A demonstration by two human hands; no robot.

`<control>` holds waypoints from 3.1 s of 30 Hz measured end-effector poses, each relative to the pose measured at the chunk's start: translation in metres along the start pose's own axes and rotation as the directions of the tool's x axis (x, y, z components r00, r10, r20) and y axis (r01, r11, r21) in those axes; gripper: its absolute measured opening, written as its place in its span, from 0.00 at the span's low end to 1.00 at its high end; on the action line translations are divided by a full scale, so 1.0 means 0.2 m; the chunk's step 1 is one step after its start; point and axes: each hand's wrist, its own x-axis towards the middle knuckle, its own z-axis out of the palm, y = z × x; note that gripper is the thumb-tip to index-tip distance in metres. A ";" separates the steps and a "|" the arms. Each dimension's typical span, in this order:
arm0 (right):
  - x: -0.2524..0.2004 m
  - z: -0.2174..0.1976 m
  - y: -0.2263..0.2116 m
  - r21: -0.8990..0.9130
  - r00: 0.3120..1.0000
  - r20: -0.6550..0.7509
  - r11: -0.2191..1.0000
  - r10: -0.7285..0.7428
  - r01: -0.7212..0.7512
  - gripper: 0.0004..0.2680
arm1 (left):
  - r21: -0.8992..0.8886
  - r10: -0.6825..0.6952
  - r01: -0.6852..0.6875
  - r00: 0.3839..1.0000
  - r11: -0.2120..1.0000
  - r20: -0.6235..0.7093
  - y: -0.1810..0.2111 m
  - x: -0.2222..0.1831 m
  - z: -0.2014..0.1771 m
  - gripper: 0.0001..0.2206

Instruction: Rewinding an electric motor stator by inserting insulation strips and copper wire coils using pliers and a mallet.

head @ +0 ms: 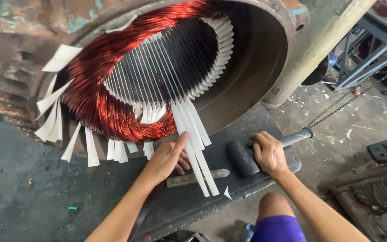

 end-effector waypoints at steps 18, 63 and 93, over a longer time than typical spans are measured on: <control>0.08 0.00 0.13 0.072 0.986 0.134 0.993 -0.103 0.094 0.07 | 0.822 0.148 0.158 0.948 0.547 -0.281 0.30 0.00 0.08 0.31; 0.11 -0.06 -0.07 0.151 1.000 -0.001 0.988 0.014 -0.014 0.07 | 0.714 0.134 0.071 0.965 0.697 -0.227 0.26 0.03 -0.01 0.29; 0.12 -0.04 -0.06 0.088 0.993 0.089 0.992 0.080 -0.088 0.07 | 0.735 0.127 0.077 0.968 0.674 -0.217 0.13 0.12 -0.05 0.34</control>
